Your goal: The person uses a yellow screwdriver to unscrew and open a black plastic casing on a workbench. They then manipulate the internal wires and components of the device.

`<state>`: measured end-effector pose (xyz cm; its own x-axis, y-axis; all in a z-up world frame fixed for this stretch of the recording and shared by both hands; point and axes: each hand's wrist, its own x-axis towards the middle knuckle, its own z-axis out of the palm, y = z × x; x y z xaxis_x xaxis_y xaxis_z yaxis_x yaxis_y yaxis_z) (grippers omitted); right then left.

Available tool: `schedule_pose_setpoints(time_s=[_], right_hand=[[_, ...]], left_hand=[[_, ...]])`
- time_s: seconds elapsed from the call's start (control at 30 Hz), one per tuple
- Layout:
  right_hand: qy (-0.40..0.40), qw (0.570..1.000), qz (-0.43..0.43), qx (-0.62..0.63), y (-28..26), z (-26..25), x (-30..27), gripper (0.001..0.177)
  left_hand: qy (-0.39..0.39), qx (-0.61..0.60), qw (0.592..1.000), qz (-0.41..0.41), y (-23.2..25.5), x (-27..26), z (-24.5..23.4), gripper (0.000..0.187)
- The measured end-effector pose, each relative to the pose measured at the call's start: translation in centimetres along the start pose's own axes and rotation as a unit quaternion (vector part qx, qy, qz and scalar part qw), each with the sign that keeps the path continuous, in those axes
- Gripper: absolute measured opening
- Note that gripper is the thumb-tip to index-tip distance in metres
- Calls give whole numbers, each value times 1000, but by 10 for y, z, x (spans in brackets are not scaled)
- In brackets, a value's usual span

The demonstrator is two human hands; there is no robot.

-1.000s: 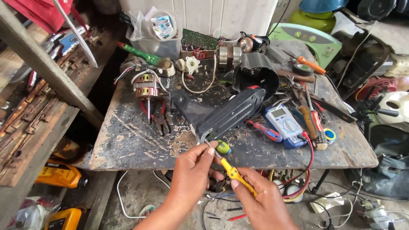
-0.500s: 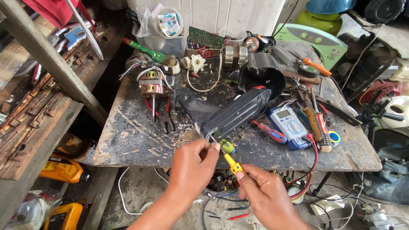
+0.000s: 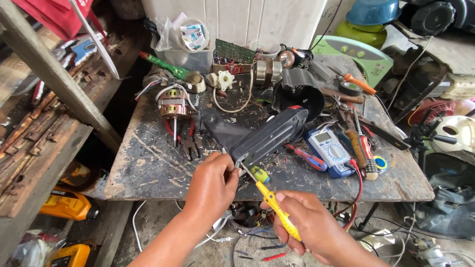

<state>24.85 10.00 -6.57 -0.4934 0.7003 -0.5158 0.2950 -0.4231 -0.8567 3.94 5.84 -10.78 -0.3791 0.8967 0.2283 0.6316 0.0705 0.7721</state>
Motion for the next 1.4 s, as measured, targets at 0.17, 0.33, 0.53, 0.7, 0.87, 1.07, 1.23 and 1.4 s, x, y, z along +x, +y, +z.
schedule_pose_setpoints(time_s=[0.17,0.33,0.53,0.7,0.87,1.07,1.23,1.4], right_hand=[[-21,999,-22,-36,-8,-4,-4,46],[279,548,-510,-602,14,-2,-3,19],[205,848,-298,-388,15,-4,6,17],[204,783,-331,-485,14,-3,-2,15],[287,507,-539,-608,11,9,-5,7],[154,887,-192,-389,13,-9,0,39],[277,536,-508,-615,13,3,-9,13],[183,866,-227,-406,-4,5,-9,16]], left_hand=[[-11,10,1000,4,1,3,2,34],[-8,-1,1000,24,0,5,3,39],[-28,10,999,-18,8,5,-3,30],[-31,5,999,-11,3,4,-1,29],[-31,16,999,-7,4,7,-4,28],[-47,-6,999,-9,4,7,-6,27],[-72,8,997,-36,11,7,-12,28],[-47,59,997,15,6,7,-10,23]])
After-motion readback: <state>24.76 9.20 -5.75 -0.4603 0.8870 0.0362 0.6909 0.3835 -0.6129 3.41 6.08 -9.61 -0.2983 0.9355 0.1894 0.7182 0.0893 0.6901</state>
